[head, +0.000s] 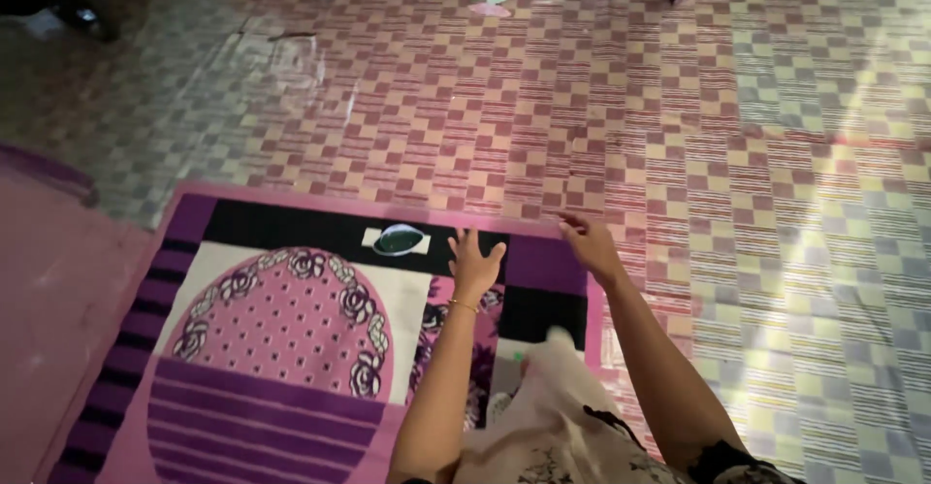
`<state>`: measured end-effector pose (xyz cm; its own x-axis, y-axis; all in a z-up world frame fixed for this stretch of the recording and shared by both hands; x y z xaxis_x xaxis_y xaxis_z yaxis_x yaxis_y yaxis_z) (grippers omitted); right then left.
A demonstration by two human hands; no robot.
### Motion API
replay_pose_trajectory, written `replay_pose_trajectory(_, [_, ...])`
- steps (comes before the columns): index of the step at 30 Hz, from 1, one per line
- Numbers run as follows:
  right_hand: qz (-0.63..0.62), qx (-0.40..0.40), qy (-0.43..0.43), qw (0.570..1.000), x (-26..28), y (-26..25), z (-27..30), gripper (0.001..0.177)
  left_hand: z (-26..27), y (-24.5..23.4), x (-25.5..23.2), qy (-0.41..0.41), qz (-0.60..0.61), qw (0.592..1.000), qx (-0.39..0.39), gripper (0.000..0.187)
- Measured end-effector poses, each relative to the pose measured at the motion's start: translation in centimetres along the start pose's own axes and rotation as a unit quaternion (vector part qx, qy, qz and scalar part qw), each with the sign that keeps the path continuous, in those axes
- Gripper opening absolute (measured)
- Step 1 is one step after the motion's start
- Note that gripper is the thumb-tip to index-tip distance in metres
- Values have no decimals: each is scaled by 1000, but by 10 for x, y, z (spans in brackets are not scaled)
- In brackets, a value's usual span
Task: The person is seen collecting various paper crafts and folding a patterned cloth in a home environment.
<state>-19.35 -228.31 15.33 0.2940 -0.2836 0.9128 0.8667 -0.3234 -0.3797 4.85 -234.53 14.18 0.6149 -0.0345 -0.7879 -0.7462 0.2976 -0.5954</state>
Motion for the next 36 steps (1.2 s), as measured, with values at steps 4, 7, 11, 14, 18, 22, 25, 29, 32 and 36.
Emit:
replay_pose_trajectory(4, [-20, -11, 20, 1000, 13, -3, -94, 41, -115, 31, 0, 28, 7, 1000, 13, 93])
replay_pose_trajectory(7, [-15, -1, 39, 999, 4, 5, -188, 41, -203, 42, -20, 53, -42, 997, 21, 89])
replay_pose_trajectory(11, [36, 29, 26, 999, 30, 2, -329, 41, -341, 41, -61, 123, -27, 990, -63, 86])
replay_pose_trajectory(14, [47, 64, 72, 994, 74, 5, -385, 41, -406, 34, -64, 129, -70, 987, -71, 88])
replay_pose_trajectory(18, [49, 48, -16, 998, 97, 8, -485, 39, -483, 15, -73, 107, -21, 991, -76, 83])
replay_pose_trajectory(22, [50, 54, -14, 997, 110, 10, -579, 38, -592, 20, -71, 3, -44, 997, -66, 81])
replay_pose_trajectory(25, [49, 55, 2, 997, 111, 19, -651, 38, -671, 30, -61, 80, 93, 987, -102, 78])
replay_pose_trajectory(29, [21, 48, 34, 998, 125, 23, -758, 38, -782, 12, -112, 29, 105, 991, -71, 67])
replay_pose_trajectory(32, [35, 51, 78, 995, 137, 18, -837, 39, -879, 13, -116, -31, 69, 997, -22, 59])
replay_pose_trajectory(36, [5, 49, 104, 993, 134, 17, -914, 38, -972, 30, -81, 64, 102, 988, -102, 43])
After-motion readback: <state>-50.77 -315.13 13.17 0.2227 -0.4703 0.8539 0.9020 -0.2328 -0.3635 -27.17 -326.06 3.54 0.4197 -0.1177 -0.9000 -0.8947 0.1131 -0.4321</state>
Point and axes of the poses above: each hand's wrist, its own z-axis away from the middle knuckle, its own y-axis out of the palm, x = y × z, the point moved 2 cm from there along -z, towards the middle knuckle, and after that the axes turned 6 degrees about y, right-handed, at the moved point
